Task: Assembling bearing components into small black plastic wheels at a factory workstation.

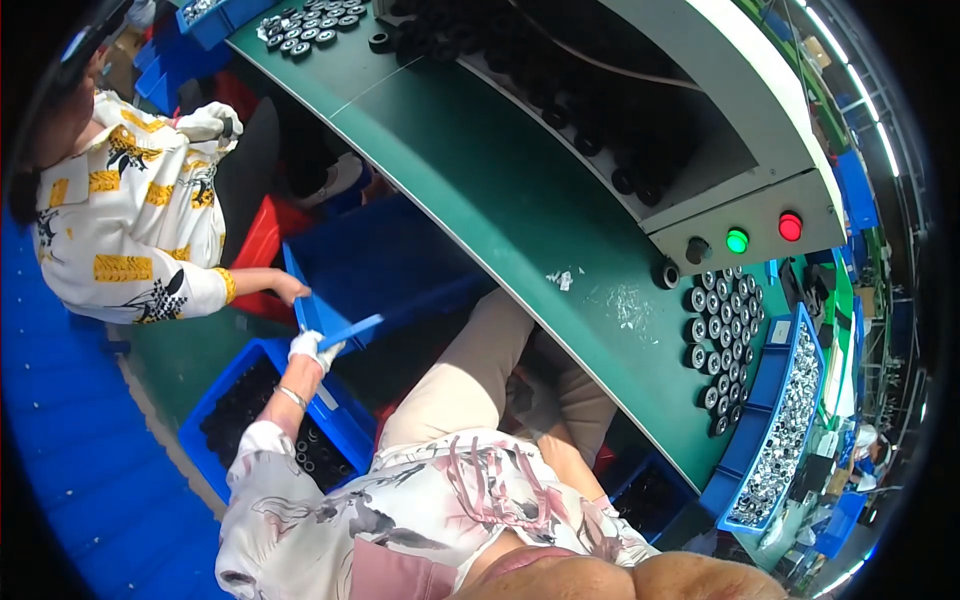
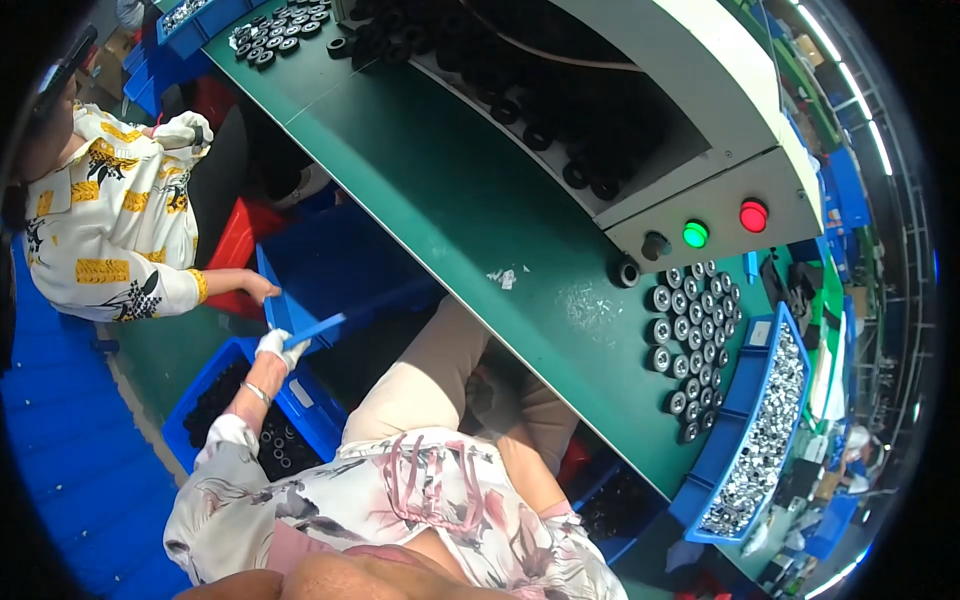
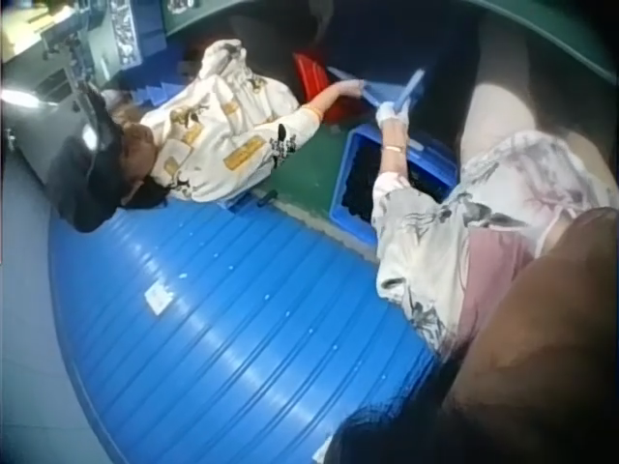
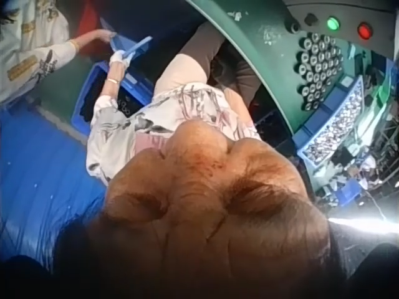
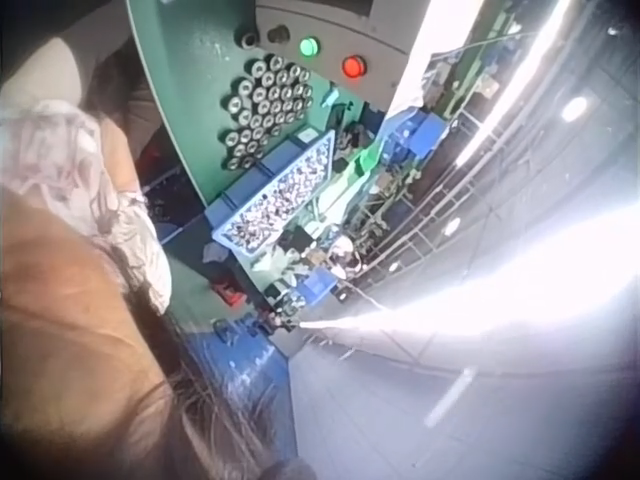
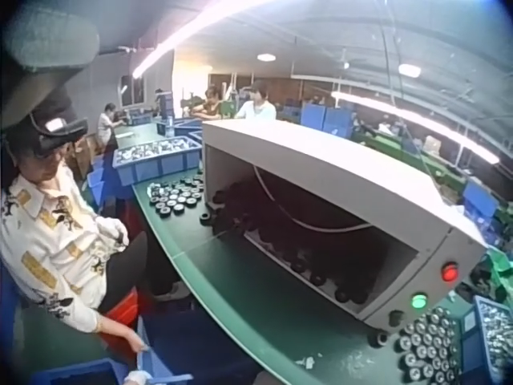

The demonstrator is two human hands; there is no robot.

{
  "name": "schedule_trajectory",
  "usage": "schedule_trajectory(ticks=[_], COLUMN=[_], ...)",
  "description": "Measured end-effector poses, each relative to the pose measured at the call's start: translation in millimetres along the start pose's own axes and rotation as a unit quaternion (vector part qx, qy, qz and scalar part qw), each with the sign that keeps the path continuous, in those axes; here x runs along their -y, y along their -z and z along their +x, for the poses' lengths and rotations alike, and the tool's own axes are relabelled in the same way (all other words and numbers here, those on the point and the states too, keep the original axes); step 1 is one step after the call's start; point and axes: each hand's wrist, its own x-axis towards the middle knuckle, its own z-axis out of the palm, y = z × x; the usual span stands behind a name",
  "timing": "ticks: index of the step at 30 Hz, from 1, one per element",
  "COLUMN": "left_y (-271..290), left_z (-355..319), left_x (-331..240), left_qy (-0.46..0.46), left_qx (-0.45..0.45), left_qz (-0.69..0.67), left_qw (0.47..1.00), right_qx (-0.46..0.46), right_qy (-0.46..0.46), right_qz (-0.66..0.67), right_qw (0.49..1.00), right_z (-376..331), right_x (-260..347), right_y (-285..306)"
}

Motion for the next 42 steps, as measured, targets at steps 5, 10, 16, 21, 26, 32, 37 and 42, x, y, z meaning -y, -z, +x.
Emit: schedule_trajectory(ticks=[5, 10, 16, 21, 26, 32, 37, 42], left_y=[2, -6, -59, -117, -176, -221, -253, -262], left_z=[-42, -31, -62, -10, 22, 5, 8, 9], left_x=[14, -6, 28, 49, 24, 83, 96, 102], left_qy=[-0.022, 0.034, -0.009, -0.021, 0.158, 0.064, 0.070, 0.053], left_qx=[-0.003, 0.005, 0.035, 0.048, 0.114, 0.175, 0.126, 0.116], left_qz=[-0.040, -0.167, -0.116, -0.150, -0.233, -0.159, -0.100, -0.088], left_qw=[0.999, 0.985, 0.993, 0.987, 0.953, 0.970, 0.984, 0.988], right_qx=[0.001, 0.050, 0.057, 0.082, 0.037, -0.011, 0.002, 0.026], right_qy=[0.020, -0.009, -0.013, 0.005, -0.011, -0.015, -0.019, -0.008], right_qz=[0.009, -0.005, 0.010, -0.014, 0.008, 0.010, -0.005, -0.031], right_qw=[1.000, 0.999, 0.998, 0.997, 0.999, 1.000, 1.000, 0.999], right_z=[5, 9, 4, 1, 11, 5, 2, 2], right_x=[-1, 1, 4, 2, 2, 1, -1, 3], right_y=[13, 13, 7, 0, 14, 4, -5, -3])
